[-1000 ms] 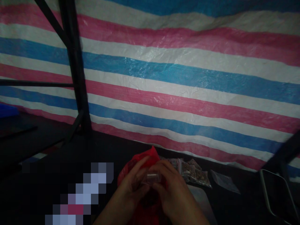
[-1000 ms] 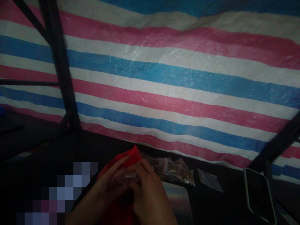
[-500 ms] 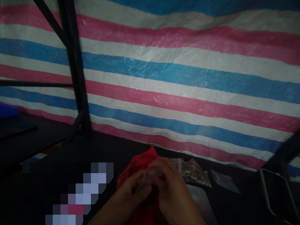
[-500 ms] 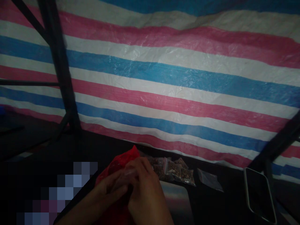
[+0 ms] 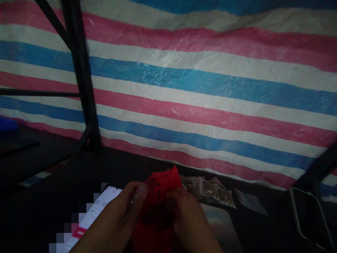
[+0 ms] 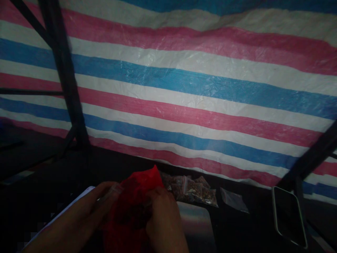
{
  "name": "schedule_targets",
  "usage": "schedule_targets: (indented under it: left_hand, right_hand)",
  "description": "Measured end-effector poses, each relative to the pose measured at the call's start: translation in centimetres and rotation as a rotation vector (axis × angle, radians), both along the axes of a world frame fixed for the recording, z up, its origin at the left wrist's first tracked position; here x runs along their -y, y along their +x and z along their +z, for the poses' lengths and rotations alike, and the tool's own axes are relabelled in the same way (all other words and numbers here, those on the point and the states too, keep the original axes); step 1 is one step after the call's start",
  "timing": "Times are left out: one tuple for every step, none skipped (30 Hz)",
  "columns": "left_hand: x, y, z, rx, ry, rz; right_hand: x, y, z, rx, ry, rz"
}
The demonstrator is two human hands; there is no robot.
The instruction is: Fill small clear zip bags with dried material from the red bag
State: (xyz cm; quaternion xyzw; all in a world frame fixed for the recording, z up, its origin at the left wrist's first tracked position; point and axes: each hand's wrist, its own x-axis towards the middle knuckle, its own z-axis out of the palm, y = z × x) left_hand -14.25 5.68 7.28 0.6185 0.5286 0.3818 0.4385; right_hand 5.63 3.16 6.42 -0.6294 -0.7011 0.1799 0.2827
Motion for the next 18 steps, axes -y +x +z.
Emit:
schedule_targets:
  left_hand:
    - [-0.1, -0.1, -0.1, -0.039, -0.004, 0.055]
    - [-0.2, -0.1, -0.3, -0.080, -0.006, 0.114]
    - [-0.5, 0.1, -0.7, -0.123, -0.011, 0.168]
    - [-0.7, 0.3, -1.3, -0.157, -0.018, 0.211]
    - [-1.0, 0.5, -1.9, -0.198, -0.021, 0.248]
    - [-1.3, 0.9, -2.5, -0.214, -0.024, 0.251]
    - [-1.5, 1.2, -3.0, -0.211, -0.024, 0.231]
    - [-1.6, 1.6, -3.4, -0.193, -0.025, 0.195]
    - [-1.6, 1.9, -3.7, -0.162, -0.029, 0.149]
    - [-1.6, 2.3, -3.8, -0.135, -0.034, 0.108]
    - [-1.6, 2.5, -3.8, -0.112, -0.039, 0.078]
    - [-1.6, 2.8, -3.8, -0.094, -0.048, 0.059]
    - [-1.6, 3.0, -3.7, -0.080, -0.055, 0.049]
    - [-1.7, 3.1, -3.5, -0.069, -0.060, 0.050]
    - [-1.8, 3.1, -3.4, -0.060, -0.067, 0.057]
    - [-1.9, 3.2, -3.3, -0.053, -0.074, 0.067]
    - [-2.0, 3.2, -3.2, -0.047, -0.081, 0.078]
    - [-2.1, 3.1, -3.2, -0.038, -0.086, 0.085]
  right_hand:
    - [-0.2, -0.2, -0.3, 0.060, -0.035, -0.032]
    - [-0.3, -0.4, -0.5, 0.113, -0.057, -0.069]
    - [-0.5, -0.5, -0.7, 0.152, -0.064, -0.100]
    - [-0.6, -0.5, -0.8, 0.179, -0.061, -0.122]
    - [-0.7, -0.4, -1.0, 0.198, -0.054, -0.137]
    - [-0.8, -0.3, -1.1, 0.209, -0.045, -0.148]
    - [-0.9, -0.2, -1.1, 0.212, -0.028, -0.152]
    - [-0.9, -0.1, -1.2, 0.211, -0.010, -0.149]
    - [-1.0, 0.0, -1.2, 0.207, 0.004, -0.139]
    - [-1.0, 0.1, -1.3, 0.199, 0.009, -0.130]
    - [-1.0, 0.1, -1.3, 0.193, 0.008, -0.122]
    - [-1.0, 0.0, -1.3, 0.191, 0.000, -0.119]
    - [-1.0, 0.0, -1.3, 0.198, -0.012, -0.123]
    - [-1.1, 0.0, -1.3, 0.214, -0.022, -0.134]
    - [-1.1, -0.1, -1.3, 0.237, -0.023, -0.148]
    - [-1.1, -0.1, -1.3, 0.262, -0.019, -0.159]
    - [-1.1, -0.1, -1.3, 0.282, -0.015, -0.167]
    - [-1.1, -0.1, -1.4, 0.293, -0.011, -0.172]
